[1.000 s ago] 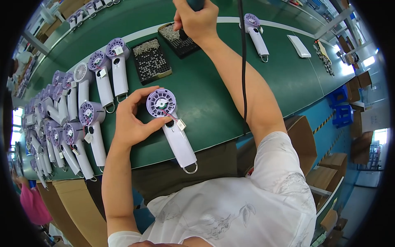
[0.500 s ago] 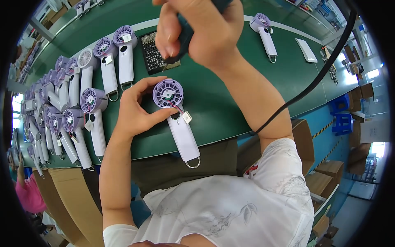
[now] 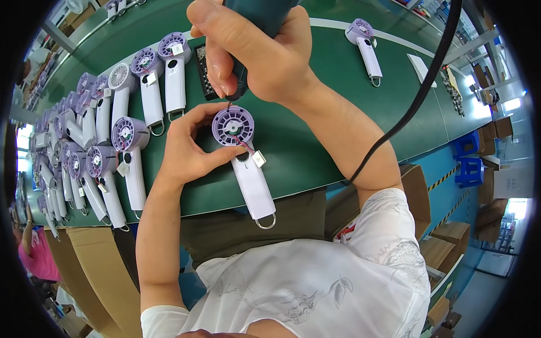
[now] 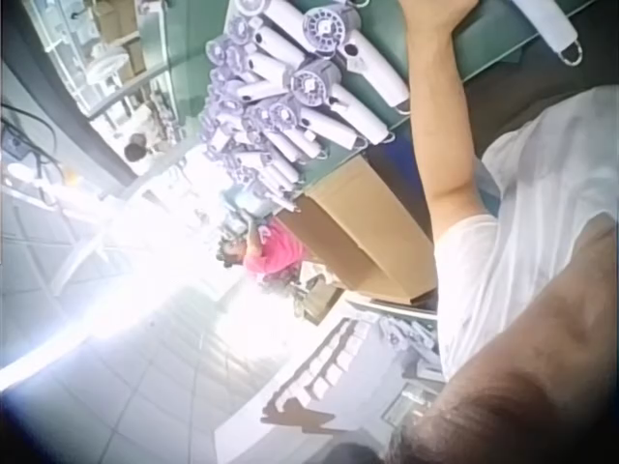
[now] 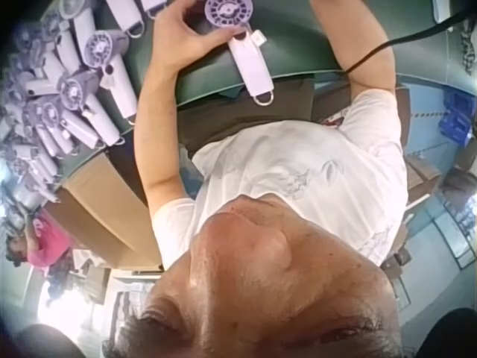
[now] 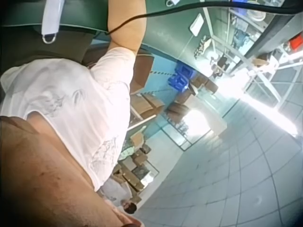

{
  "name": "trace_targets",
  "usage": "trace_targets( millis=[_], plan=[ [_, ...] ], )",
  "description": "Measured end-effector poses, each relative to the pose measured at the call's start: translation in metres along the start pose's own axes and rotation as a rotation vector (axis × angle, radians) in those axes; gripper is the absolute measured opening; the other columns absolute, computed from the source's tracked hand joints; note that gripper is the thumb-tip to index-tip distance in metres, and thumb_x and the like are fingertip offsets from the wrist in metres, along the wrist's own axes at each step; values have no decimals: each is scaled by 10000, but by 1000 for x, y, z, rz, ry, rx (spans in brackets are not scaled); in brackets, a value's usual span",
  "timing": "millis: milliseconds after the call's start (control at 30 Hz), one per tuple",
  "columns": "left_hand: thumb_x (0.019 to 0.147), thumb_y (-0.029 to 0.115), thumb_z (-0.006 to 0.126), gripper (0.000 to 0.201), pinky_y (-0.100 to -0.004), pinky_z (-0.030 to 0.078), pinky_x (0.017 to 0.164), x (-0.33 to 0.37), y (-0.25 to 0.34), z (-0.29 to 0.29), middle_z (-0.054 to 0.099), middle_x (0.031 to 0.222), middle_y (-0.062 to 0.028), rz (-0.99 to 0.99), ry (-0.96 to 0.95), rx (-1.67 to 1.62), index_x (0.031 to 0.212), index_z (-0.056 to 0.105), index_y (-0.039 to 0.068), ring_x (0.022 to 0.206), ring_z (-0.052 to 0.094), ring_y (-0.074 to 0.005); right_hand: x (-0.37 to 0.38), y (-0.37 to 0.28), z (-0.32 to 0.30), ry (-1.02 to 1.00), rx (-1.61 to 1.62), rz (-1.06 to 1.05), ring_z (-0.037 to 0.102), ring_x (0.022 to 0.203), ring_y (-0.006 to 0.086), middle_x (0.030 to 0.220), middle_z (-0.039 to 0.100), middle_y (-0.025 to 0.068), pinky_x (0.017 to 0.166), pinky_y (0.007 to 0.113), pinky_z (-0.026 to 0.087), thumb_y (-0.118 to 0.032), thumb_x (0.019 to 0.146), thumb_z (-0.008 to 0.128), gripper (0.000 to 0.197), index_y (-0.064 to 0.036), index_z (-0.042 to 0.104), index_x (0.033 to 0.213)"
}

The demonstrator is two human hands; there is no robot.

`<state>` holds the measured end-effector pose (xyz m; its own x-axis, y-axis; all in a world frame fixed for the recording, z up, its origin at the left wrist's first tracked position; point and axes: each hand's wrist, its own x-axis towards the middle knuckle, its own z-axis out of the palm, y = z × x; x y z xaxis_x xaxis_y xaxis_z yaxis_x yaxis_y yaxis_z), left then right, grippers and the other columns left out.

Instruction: The person assembles handheld fans by positioning components, picking screws from trays, and fastening the fan casings using an electric screwdriver before setting the assembled fans on the conveyor table.

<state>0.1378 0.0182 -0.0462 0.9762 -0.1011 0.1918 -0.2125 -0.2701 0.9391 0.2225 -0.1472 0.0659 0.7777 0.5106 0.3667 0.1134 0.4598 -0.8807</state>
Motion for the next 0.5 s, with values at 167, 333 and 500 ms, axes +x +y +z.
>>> trace_targets(
  millis=[167, 333, 500],
  plan=[
    [671, 143, 944, 718, -315, 530, 982, -1, 0, 0, 736, 1114, -108, -11, 5, 3, 1287, 631, -53, 1045, 696, -161, 1, 7, -2, -22, -92, -30, 517, 419, 184, 574, 552, 97, 433, 332, 464, -121, 1050, 567, 183, 52, 570, 990],
    [643, 243, 968, 691, -333, 572, 915, 3, 1, 4, 762, 1058, -136, 38, 44, -23, 1197, 681, -54, 964, 737, -193, 13, 42, -17, -145, -151, -279, 560, 428, 112, 557, 596, 39, 403, 277, 435, -135, 982, 685, 189, 18, 678, 870],
    [643, 261, 968, 673, -332, 571, 904, 2, -5, 1, 760, 1039, -127, 21, 36, -52, 1168, 687, -54, 951, 734, -192, 9, 46, -5, -213, -250, -241, 528, 416, 132, 566, 575, 68, 403, 290, 453, -37, 970, 629, 93, 40, 610, 921]
  ],
)
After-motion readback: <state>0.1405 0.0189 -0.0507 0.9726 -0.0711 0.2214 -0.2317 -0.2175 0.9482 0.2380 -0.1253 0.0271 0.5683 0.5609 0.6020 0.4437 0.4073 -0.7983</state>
